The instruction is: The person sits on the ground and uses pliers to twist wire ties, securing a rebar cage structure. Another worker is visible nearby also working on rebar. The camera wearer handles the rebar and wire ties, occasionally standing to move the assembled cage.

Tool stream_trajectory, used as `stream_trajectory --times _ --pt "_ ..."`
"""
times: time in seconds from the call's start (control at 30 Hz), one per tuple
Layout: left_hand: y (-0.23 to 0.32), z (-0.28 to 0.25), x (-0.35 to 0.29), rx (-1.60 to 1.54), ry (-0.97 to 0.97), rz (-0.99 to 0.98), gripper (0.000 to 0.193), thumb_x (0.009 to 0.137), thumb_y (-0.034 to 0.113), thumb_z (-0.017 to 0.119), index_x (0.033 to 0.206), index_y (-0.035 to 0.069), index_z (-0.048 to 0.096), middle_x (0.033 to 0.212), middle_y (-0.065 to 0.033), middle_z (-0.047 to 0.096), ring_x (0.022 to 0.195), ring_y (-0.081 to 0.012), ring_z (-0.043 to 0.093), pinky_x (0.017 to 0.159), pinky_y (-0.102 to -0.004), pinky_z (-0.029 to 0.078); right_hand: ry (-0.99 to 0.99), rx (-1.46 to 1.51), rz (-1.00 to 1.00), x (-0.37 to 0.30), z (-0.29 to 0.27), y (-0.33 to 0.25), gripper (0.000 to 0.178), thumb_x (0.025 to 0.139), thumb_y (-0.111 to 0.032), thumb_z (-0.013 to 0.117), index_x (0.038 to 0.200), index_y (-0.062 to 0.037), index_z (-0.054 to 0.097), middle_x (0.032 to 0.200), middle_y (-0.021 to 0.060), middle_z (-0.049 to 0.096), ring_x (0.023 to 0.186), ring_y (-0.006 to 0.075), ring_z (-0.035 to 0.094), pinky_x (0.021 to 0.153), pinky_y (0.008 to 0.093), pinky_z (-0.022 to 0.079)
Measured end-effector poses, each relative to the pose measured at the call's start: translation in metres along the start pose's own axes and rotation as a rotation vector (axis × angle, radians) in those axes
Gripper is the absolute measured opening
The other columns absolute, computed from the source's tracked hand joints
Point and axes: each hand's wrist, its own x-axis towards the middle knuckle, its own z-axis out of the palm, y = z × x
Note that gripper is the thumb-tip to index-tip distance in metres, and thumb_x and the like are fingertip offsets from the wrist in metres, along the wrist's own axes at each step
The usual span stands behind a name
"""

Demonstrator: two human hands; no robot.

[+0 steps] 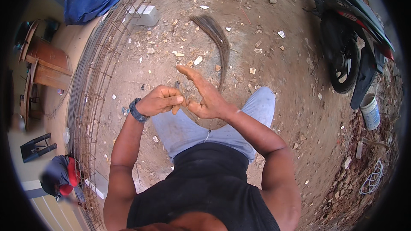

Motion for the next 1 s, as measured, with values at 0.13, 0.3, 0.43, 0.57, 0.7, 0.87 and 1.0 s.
stream_trajectory --times 0.13,0.3,0.43,0.57,0.7,0.87,1.0 --pt "-0.002 0.002 -0.006 0.065 0.045 0.0 0.03 0.102 0.028 0.058 0.102 0.001 0.072 0.072 0.0006 0.065 0.06 -0.0035 0.048 0.055 -0.0218 0.039 -0.118 -0.073 0.065 -0.002 0.003 0.007 0.082 0.077 -0.014 0.058 0.152 -0.0016 0.03 0.153 0.0207 0.038 0.143 0.0329 0.038 0.116 0.0438 0.032" --pt "-0.013 0.009 -0.008 0.097 0.055 0.035 0.029 0.102 0.028 0.058 0.102 0.003 0.072 0.073 -0.0002 0.067 0.059 -0.0031 0.045 0.053 -0.0216 0.038 -0.213 -0.055 0.072 -0.005 0.006 0.011 0.081 0.08 -0.015 0.058 0.154 -0.0024 0.028 0.155 0.0197 0.036 0.145 0.0321 0.034 0.118 0.0431 0.029" --pt "-0.013 0.012 -0.011 0.126 0.108 0.054 0.028 0.101 0.027 0.058 0.101 0.003 0.072 0.074 -0.001 0.068 0.061 -0.0041 0.049 0.056 -0.0224 0.04 -0.256 0.017 0.072 -0.007 0.005 0.011 0.083 0.079 -0.016 0.058 0.154 -0.0027 0.025 0.155 0.0183 0.035 0.144 0.0317 0.034 0.118 0.0441 0.029" --pt "-0.022 0.009 -0.008 0.18 0.121 0.099 0.028 0.101 0.026 0.058 0.098 0.002 0.072 0.075 -0.0019 0.069 0.068 -0.0071 0.057 0.063 -0.0245 0.045 -0.257 0.063 0.042 -0.009 0.01 0.015 0.085 0.076 -0.013 0.057 0.154 -0.0022 0.025 0.153 0.0178 0.037 0.143 0.0317 0.036 0.117 0.0455 0.031" --pt "-0.026 0.012 -0.008 0.168 0.099 0.078 0.028 0.101 0.025 0.058 0.097 0.001 0.071 0.076 -0.0031 0.069 0.072 -0.0096 0.062 0.068 -0.0273 0.049 -0.285 0.073 0.101 -0.009 0.011 0.011 0.079 0.08 -0.019 0.058 0.15 0.0025 0.028 0.148 0.0232 0.039 0.142 0.0351 0.037 0.117 0.0439 0.03" --pt "-0.025 0.013 -0.01 0.272 0.156 0.078 0.028 0.101 0.025 0.057 0.096 0.001 0.071 0.074 -0.0025 0.068 0.071 -0.0091 0.061 0.069 -0.0272 0.049 -0.291 0.022 0.109 -0.012 0.016 0.016 0.08 0.077 -0.016 0.058 0.149 0.0022 0.03 0.144 0.0228 0.042 0.138 0.0355 0.041 0.115 0.0434 0.033" --pt "-0.025 0.011 -0.012 0.211 0.108 0.061 0.028 0.102 0.025 0.056 0.097 0.002 0.072 0.071 -0.0008 0.065 0.069 -0.0085 0.059 0.067 -0.0268 0.047 -0.22 0.013 0.08 -0.017 0.012 0.011 0.077 0.076 -0.014 0.062 0.148 -0.0032 0.035 0.139 0.0212 0.048 0.131 0.0374 0.049 0.109 0.0449 0.041"
